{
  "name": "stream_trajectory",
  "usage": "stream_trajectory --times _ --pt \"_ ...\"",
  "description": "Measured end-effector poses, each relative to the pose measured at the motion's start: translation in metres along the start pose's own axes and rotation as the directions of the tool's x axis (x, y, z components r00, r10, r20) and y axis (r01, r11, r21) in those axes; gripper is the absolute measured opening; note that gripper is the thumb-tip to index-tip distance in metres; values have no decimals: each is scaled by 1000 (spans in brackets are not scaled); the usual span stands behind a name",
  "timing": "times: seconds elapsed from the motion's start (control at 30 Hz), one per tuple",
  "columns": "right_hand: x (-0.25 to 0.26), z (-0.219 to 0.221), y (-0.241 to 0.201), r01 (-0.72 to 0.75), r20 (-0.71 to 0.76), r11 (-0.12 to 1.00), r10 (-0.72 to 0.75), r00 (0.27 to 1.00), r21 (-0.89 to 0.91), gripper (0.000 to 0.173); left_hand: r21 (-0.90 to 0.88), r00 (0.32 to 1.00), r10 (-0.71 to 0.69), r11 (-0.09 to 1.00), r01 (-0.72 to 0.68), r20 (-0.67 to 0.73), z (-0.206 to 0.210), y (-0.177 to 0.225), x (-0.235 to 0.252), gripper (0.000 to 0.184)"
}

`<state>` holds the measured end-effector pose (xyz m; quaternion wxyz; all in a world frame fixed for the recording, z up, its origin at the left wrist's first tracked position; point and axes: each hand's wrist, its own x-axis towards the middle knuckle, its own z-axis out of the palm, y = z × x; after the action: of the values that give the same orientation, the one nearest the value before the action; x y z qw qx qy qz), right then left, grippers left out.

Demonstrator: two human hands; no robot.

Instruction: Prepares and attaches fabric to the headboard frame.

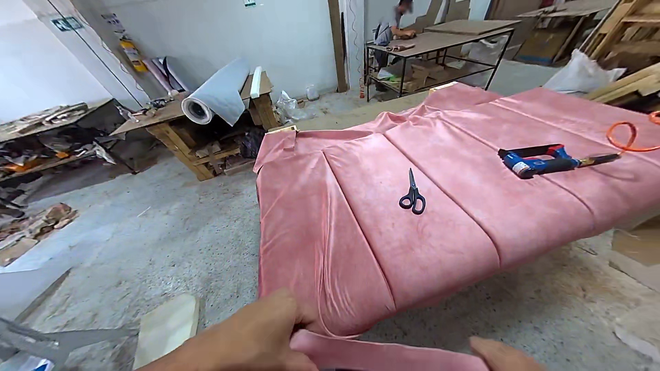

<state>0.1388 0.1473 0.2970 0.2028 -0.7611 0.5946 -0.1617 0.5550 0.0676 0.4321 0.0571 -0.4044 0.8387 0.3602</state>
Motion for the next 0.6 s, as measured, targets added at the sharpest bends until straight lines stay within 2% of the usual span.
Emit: stream_trajectory --times 0.03,0.1,0.17,0.2,0.23,0.27,0.3,0.33,0.37,0.4,0.43,0.47,0.53,0.57,0.6 --pt "3 -13 6 -10 -74 990 -1 997 -140 39 90 1000 -4 996 5 -8 -3 -10 -4 54" --pt "8 -40 15 -57 -182 950 0 983 -307 48 147 996 -28 988 39 -80 -5 -36 -8 54" --pt "12 -63 18 -98 -282 892 -34 959 -441 51 191 970 -16 980 64 -242 -4 -62 -6 52" --pt "14 -72 25 -89 -350 855 -113 930 -511 53 249 935 41 967 51 -351 -5 -75 -5 45" --pt "16 -81 42 -51 -415 808 -245 876 -587 54 344 864 158 939 19 -477 -11 -92 -6 35" --pt "14 -99 72 15 -430 746 -400 809 -666 53 469 757 304 883 4 -578 -25 -117 -10 27" --pt "9 -126 106 71 -397 678 -509 763 -731 50 559 669 390 828 45 -632 -47 -152 -19 31" --pt "1 -150 133 90 -378 638 -558 739 -765 47 609 601 423 781 136 -678 -67 -188 -25 42" --pt "-7 -168 139 30 -392 623 -527 754 -781 47 635 583 408 729 255 -703 -78 -218 -26 51" --pt "-4 -180 128 -43 -418 625 -469 778 -780 47 599 603 311 714 361 -734 -84 -230 -21 55" --pt "3 -184 108 -82 -425 627 -421 802 -775 47 511 645 137 739 439 -752 -92 -221 -20 55" --pt "6 -180 86 -94 -414 625 -390 823 -775 47 377 653 -46 785 491 -756 -97 -202 -22 53" --pt "14 -180 69 -74 -393 587 -437 809 -806 50 232 624 -155 839 492 -766 -114 -181 -22 46" --pt "19 -177 67 -65 -389 592 -439 810 -804 48 201 619 -241 807 556 -747 -116 -173 -18 48" --pt "22 -165 64 -54 -377 646 -374 847 -761 39 144 626 -407 753 642 -665 -110 -168 -10 52"
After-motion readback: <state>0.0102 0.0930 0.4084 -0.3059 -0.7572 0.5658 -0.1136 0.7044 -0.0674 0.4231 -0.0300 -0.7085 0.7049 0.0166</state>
